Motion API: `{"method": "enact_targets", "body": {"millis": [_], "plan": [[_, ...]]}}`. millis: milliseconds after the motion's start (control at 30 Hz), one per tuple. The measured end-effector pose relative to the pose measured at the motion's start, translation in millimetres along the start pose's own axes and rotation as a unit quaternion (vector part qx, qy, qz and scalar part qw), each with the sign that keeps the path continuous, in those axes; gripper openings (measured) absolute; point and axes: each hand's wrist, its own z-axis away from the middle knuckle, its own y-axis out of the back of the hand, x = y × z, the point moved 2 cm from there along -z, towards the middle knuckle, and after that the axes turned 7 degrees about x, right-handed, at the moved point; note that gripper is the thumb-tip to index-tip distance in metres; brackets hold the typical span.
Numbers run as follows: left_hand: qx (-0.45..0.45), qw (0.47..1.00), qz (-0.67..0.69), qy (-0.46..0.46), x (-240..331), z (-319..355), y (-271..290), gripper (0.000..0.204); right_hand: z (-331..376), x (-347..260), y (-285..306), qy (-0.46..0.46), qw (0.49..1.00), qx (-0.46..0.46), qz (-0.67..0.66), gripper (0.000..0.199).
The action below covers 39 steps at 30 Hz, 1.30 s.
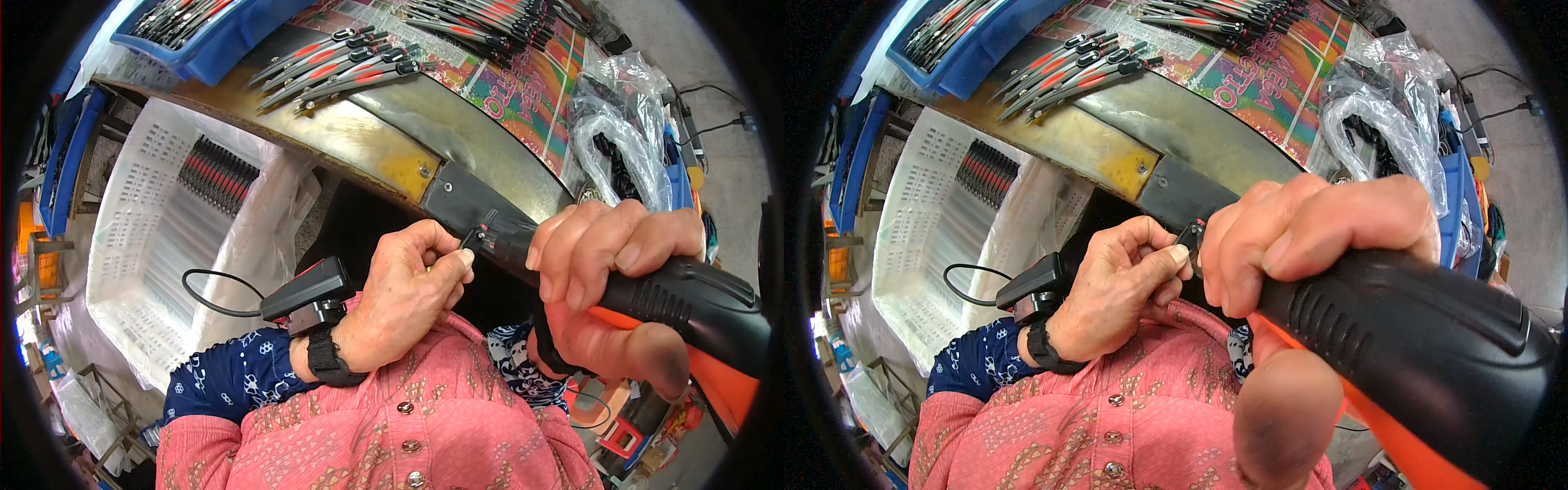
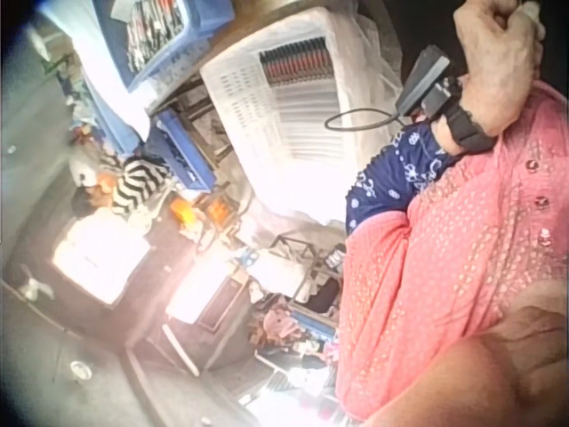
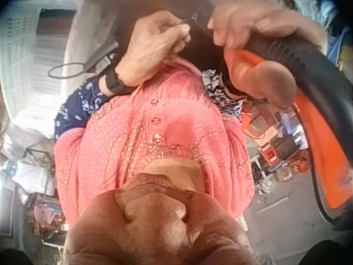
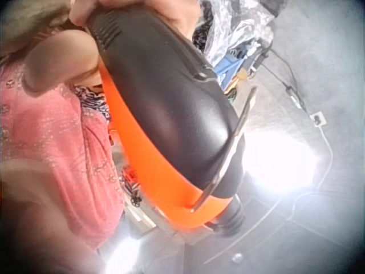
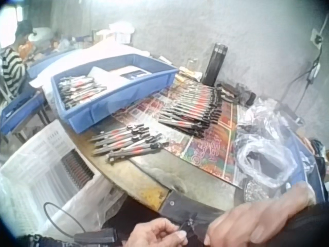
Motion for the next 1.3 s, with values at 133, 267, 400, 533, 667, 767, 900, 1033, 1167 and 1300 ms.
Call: {"method": "enact_targets", "body": {"millis": [133,267,400,533,667,767,900,1033,1167,1300], "plan": [[-0.003,1.0,-0.003,-0.001,-0.5,0.6,0.3,0.008,-1.6,4.4,2.3,0.008,1.0,-0.002,0.001,0.073],[-0.004,1.0,-0.008,-0.015,-1.5,-0.5,1.0,0.008,-2.6,5.8,2.8,0.012,1.0,-0.011,0.004,0.075],[-0.01,1.0,-0.01,-0.019,-1.8,-0.7,3.1,0.008,-5.4,1.0,1.3,0.015,1.0,-0.026,0.005,0.076],[-0.014,1.0,-0.009,-0.019,-1.8,-1.5,3.1,0.008,-6.6,-10.3,-1.4,0.012,0.999,-0.035,0.027,0.078],[-0.016,1.0,-0.011,-0.018,-1.5,-1.7,4.0,0.008,-9.7,-10.1,-2.8,0.007,0.998,-0.047,0.032,0.079],[-0.018,1.0,0.001,-0.009,-1.8,-1.4,4.2,0.008,-12.7,-7.9,-7.3,0.002,0.999,-0.034,0.03,0.079],[-0.019,1.0,0.002,-0.01,-1.6,-1.9,4.5,0.008,-16.6,-14.0,-17.3,-0.068,0.997,-0.009,0.036,0.078],[-0.016,1.0,0.002,-0.008,-1.8,-2.4,4.4,0.009,-18.4,-13.2,-20.6,-0.081,0.996,-0.007,0.036,0.076],[-0.007,1.0,-0.016,-0.008,-2.1,-2.0,3.8,0.01,-16.6,-5.9,-16.3,-0.062,0.998,-0.007,0.028,0.074],[0.013,0.999,-0.038,-0.025,-2.2,-0.6,2.2,0.011,-16.3,-3.0,-14.0,-0.063,0.998,-0.008,0.028,0.073]]}}
